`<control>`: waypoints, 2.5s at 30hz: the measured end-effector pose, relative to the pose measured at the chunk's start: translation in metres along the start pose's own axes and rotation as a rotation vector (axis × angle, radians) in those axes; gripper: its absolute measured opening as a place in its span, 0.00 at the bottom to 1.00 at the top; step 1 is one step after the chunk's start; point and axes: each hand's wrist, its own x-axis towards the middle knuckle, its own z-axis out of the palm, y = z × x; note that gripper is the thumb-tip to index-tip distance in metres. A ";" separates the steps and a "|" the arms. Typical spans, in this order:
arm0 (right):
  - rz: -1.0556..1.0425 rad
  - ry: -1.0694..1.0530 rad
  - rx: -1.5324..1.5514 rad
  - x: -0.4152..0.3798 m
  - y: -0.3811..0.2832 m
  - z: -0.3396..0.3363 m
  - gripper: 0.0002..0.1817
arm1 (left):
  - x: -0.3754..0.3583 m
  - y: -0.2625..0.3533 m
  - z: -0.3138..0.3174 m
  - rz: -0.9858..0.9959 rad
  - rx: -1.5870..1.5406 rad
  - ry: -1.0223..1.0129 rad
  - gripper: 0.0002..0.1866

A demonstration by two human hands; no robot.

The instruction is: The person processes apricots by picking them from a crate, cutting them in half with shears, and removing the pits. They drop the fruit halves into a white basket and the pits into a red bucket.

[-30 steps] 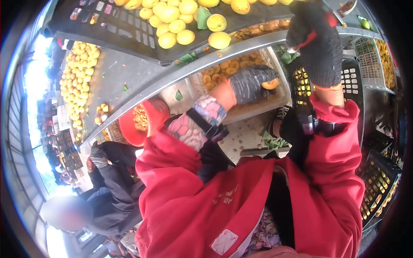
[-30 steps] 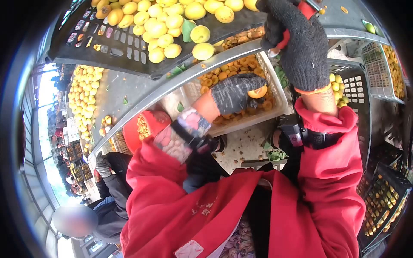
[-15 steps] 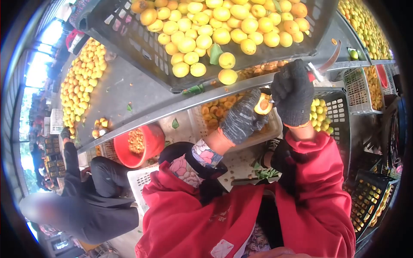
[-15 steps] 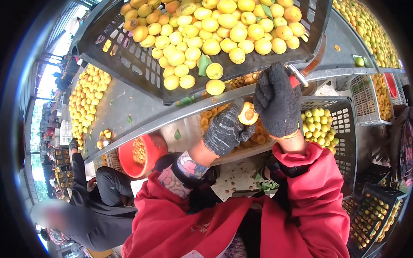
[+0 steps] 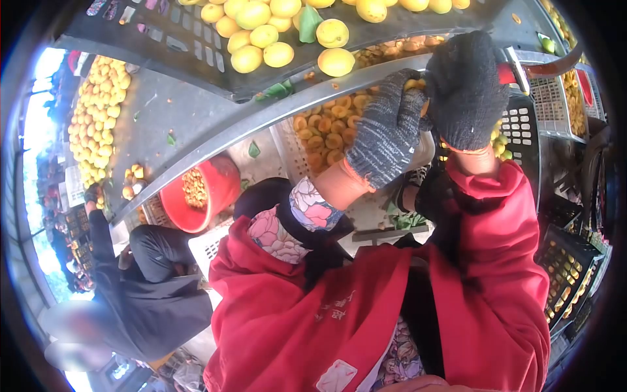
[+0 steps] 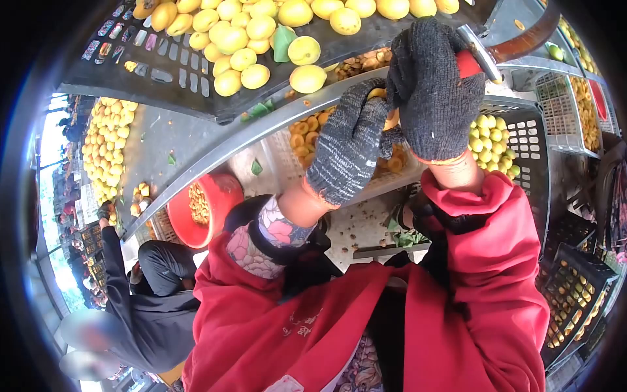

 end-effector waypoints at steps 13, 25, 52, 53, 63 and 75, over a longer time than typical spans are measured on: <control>0.036 0.179 0.114 0.003 -0.026 0.017 0.18 | 0.000 -0.011 -0.002 -0.106 -0.238 -0.163 0.29; 0.093 0.143 0.231 0.001 -0.021 0.009 0.10 | 0.000 -0.008 -0.003 -0.088 -0.183 -0.226 0.28; 0.254 0.078 0.245 -0.005 -0.011 0.026 0.17 | -0.001 0.008 0.002 -0.368 -0.436 0.010 0.16; 0.254 0.073 0.252 -0.005 -0.008 0.025 0.17 | 0.001 0.008 0.001 -0.388 -0.448 -0.007 0.15; 0.264 0.141 0.250 -0.008 -0.006 0.027 0.18 | 0.005 0.005 0.003 -0.355 -0.565 -0.055 0.16; 0.140 0.044 0.041 -0.007 -0.016 0.022 0.12 | 0.013 0.000 -0.014 -0.232 -0.445 -0.162 0.19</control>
